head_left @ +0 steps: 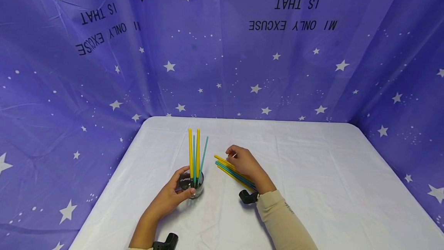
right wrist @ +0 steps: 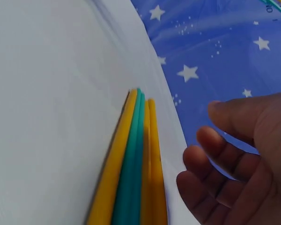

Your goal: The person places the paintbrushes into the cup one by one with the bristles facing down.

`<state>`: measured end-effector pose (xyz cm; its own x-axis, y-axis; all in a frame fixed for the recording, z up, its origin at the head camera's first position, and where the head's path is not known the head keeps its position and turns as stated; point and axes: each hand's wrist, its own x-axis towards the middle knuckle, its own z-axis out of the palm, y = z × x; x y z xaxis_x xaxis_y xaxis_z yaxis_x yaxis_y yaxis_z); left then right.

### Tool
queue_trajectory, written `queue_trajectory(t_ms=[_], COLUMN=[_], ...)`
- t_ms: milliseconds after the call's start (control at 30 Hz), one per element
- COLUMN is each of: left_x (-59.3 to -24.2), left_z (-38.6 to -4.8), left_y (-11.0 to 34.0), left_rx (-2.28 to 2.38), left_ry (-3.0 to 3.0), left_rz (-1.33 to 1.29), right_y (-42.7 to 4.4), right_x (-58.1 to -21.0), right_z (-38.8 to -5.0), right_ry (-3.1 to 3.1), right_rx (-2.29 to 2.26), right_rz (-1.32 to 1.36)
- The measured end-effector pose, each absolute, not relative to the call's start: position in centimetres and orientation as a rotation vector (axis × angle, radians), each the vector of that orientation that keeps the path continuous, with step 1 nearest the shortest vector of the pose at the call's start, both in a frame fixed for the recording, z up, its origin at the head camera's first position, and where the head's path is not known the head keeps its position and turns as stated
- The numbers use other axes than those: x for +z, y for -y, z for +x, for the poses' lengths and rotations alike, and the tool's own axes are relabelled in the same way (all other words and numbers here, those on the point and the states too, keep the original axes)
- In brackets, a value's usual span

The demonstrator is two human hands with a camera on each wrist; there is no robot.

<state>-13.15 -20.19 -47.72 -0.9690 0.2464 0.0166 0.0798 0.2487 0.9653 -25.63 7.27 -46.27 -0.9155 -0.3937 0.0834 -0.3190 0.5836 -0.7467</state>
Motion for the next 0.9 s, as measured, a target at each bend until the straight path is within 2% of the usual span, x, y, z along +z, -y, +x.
queue_trajectory(t_ms=[433, 900], left_x=[-47.7, -47.9], left_z=[-13.2, -13.3], left_y=[20.2, 20.2], left_rx=[1.808, 1.81], left_ry=[-2.376, -2.379], left_rz=[0.302, 0.314], right_y=[-9.2, -8.8], right_x=[-47.0, -47.0], right_z=[-25.8, -25.5], right_ry=[-2.74, -2.768], right_rx=[-1.014, -0.875], right_rz=[-0.621, -0.686])
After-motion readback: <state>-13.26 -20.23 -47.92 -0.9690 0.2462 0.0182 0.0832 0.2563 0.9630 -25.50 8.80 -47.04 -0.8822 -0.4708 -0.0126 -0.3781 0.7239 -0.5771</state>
